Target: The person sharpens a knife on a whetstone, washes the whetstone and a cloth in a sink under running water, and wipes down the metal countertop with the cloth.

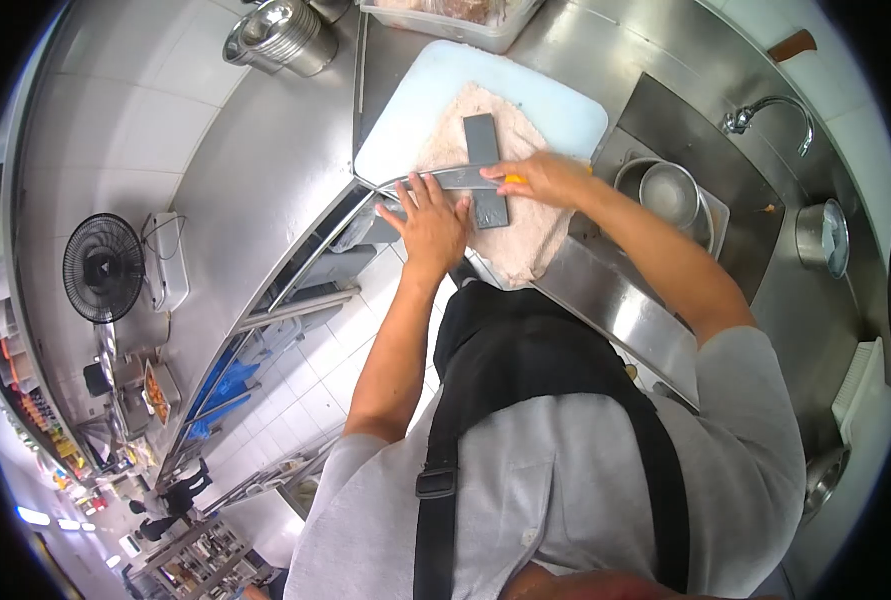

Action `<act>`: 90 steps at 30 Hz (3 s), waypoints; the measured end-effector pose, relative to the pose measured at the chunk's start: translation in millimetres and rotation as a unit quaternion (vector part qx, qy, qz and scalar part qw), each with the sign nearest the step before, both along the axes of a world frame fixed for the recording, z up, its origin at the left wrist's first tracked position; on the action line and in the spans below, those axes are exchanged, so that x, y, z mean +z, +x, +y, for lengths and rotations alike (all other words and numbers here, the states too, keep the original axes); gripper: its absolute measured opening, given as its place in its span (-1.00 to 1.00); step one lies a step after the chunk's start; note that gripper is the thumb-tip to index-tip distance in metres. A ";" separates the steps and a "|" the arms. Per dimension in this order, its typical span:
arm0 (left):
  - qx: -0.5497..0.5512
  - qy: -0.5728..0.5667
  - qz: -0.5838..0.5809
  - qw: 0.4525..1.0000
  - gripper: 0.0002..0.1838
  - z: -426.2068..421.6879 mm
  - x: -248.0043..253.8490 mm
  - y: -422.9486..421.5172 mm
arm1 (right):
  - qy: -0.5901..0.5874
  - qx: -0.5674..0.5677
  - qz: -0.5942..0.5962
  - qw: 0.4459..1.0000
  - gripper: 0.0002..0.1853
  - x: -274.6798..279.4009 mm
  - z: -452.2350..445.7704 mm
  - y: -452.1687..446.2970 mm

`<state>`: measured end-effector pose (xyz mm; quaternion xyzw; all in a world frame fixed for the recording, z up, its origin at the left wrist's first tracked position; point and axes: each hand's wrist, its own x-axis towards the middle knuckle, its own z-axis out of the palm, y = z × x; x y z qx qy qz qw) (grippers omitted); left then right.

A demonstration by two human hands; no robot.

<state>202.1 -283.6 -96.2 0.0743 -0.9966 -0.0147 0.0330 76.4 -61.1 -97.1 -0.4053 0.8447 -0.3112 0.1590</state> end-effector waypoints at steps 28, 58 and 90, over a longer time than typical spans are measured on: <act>-0.233 0.119 0.014 0.965 -0.16 56.9 -3.6 -13.4 | 0.041 -0.258 -0.019 0.965 -0.45 35.2 62.0 149.8; -0.177 0.099 0.000 0.979 -0.11 52.6 -9.0 8.7 | -0.036 -0.222 0.004 0.974 -0.41 3.0 52.0 172.5; -0.339 0.113 -0.038 0.933 -0.22 108.1 40.0 -4.5 | -0.162 -0.288 -0.543 0.772 -0.78 28.2 118.8 176.2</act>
